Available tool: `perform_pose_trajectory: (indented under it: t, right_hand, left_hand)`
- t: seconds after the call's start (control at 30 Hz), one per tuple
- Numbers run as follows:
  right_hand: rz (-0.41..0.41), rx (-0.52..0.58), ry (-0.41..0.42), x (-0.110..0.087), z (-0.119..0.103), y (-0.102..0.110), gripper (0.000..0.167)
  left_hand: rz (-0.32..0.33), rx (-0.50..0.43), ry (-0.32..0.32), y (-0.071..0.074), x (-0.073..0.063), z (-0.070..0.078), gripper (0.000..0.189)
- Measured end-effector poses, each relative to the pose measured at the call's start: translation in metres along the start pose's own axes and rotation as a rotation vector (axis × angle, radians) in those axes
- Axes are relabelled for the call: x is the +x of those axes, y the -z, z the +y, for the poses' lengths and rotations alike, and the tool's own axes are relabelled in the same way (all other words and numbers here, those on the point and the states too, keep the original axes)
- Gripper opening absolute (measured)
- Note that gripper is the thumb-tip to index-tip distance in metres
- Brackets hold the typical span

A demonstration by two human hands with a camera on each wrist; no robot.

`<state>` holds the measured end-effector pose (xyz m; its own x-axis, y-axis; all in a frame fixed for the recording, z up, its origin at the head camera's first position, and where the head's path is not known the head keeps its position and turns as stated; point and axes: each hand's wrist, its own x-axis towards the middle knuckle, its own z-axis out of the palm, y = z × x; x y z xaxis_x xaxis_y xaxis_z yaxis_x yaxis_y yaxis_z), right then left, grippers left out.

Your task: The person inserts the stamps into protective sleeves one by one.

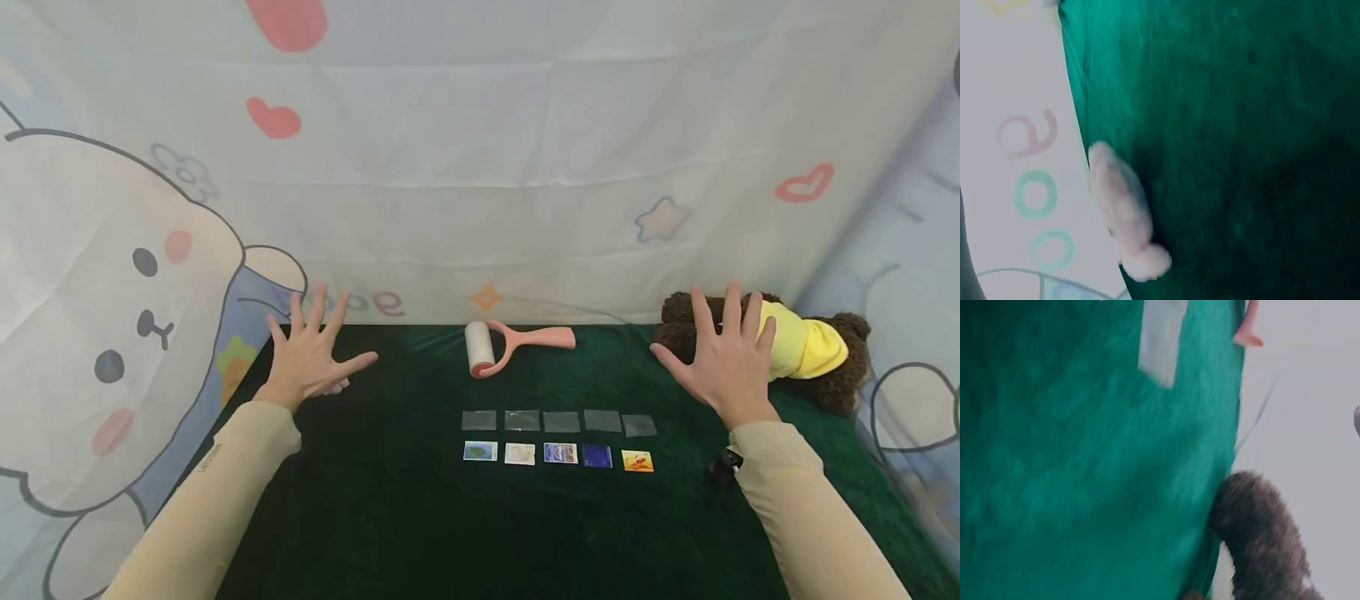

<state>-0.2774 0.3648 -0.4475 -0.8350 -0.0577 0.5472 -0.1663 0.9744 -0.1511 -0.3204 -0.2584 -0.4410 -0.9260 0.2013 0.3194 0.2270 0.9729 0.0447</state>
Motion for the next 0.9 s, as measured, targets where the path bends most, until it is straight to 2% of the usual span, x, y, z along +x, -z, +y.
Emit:
perform_pose_trajectory:
  t: [0.23,0.37,0.6,0.73,0.9]
  right_hand:
    - [0.006,0.175,0.037,-0.001,-0.035,0.008,0.092]
    - [-0.015,0.279,0.063,-0.005,-0.062,0.010,0.086]
    - [-0.093,0.360,0.047,-0.020,-0.096,0.019,0.086]
    - [-0.130,0.405,0.042,-0.028,-0.110,0.020,0.085]
    - [-0.196,0.470,0.022,-0.040,-0.130,0.019,0.081]
  left_hand:
    - [-0.072,-0.141,-0.049,-0.001,-0.004,0.023,0.107]
    - [-0.103,-0.216,-0.055,0.001,-0.009,0.038,0.104]
    - [-0.084,-0.320,-0.086,-0.003,-0.016,0.065,0.100]
    - [-0.078,-0.384,-0.102,-0.007,-0.023,0.075,0.096]
    - [-0.092,-0.414,-0.099,-0.012,-0.032,0.085,0.090]
